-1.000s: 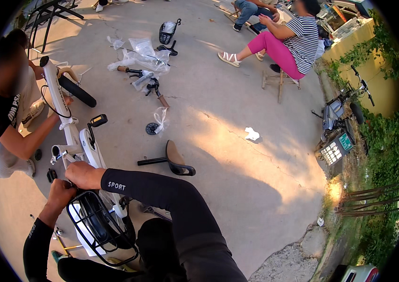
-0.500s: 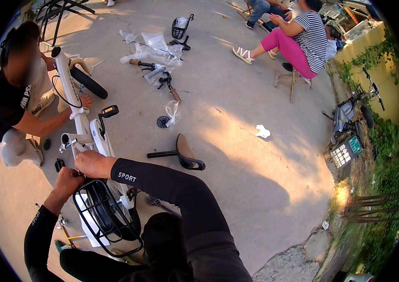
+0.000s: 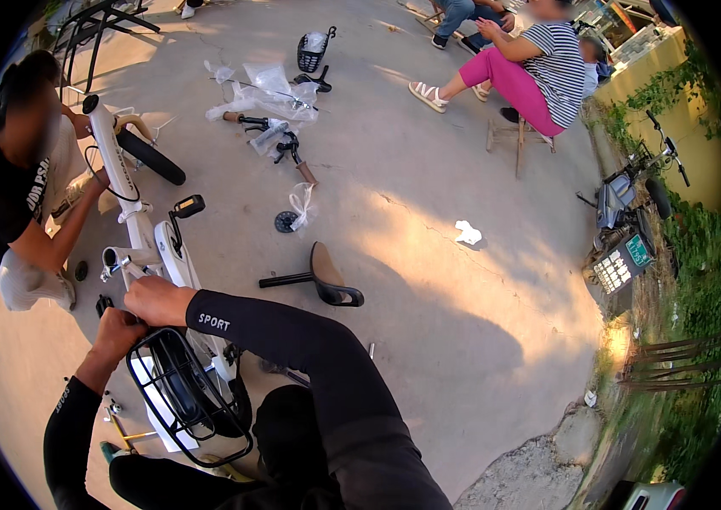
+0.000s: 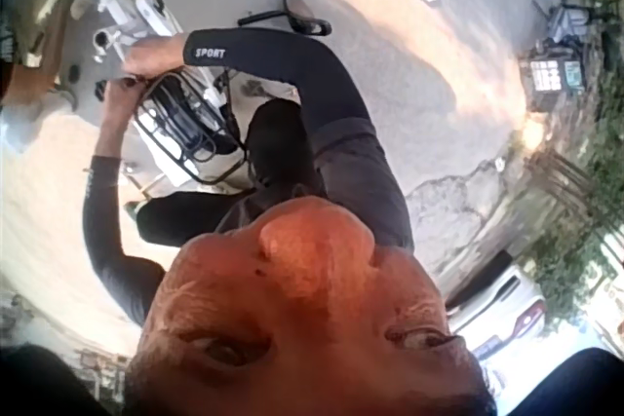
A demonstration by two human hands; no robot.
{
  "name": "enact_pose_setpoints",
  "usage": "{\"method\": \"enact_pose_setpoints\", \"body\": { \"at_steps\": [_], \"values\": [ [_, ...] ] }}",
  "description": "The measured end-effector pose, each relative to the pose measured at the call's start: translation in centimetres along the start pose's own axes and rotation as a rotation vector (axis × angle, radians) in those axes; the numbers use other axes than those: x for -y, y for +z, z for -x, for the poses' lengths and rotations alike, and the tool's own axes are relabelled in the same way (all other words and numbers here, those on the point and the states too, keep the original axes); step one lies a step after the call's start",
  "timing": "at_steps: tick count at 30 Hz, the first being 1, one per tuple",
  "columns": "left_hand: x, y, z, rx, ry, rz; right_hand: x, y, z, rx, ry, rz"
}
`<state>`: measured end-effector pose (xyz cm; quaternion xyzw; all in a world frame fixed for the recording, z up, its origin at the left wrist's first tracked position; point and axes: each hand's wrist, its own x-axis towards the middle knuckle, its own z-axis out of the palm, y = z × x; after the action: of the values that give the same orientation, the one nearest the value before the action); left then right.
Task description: The person assembles a bicycle by attaching a rear mudguard and a rear rack to the frame. They use a hex key to tighten bolts and secure the components to the rear wheel area.
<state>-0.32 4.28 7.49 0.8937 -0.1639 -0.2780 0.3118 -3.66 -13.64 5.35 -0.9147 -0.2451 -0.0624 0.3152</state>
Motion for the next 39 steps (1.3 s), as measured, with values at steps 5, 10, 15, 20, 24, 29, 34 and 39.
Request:
{"method": "enact_pose_setpoints", "body": {
  "at_steps": [5,10,15,20,24,29,34,39],
  "values": [
    [-2.0,-0.3,0.6,0.019,-0.015,-0.048,-0.6,0.3,0.0,0.058,0.004,0.042],
    [-1.1,-0.4,0.3,0.014,-0.023,-0.002,-0.3,0.4,-0.5,0.088,0.001,0.071],
    [-0.3,-0.4,0.0,0.023,-0.038,0.035,-0.6,0.8,-0.7,0.028,-0.009,0.073],
    [-1.7,-0.4,0.6,0.04,-0.023,0.013,-0.6,0.5,-0.2,0.032,0.005,0.072],
    [-2.9,0.0,1.1,0.067,-0.042,0.054,-1.0,0.9,0.3,0.023,-0.016,0.084],
    [-2.4,-0.7,0.9,0.051,-0.062,0.011,-0.9,0.2,-0.1,0.028,0.022,0.015],
    [-2.7,-1.7,1.3,0.123,-0.044,-0.075,-1.2,-2.8,2.2,-0.104,0.305,-0.763],
    [-2.0,-1.8,2.6,0.143,-0.186,0.118,0.9,-0.2,7.8,-0.447,0.566,-0.75]
  ]
}}
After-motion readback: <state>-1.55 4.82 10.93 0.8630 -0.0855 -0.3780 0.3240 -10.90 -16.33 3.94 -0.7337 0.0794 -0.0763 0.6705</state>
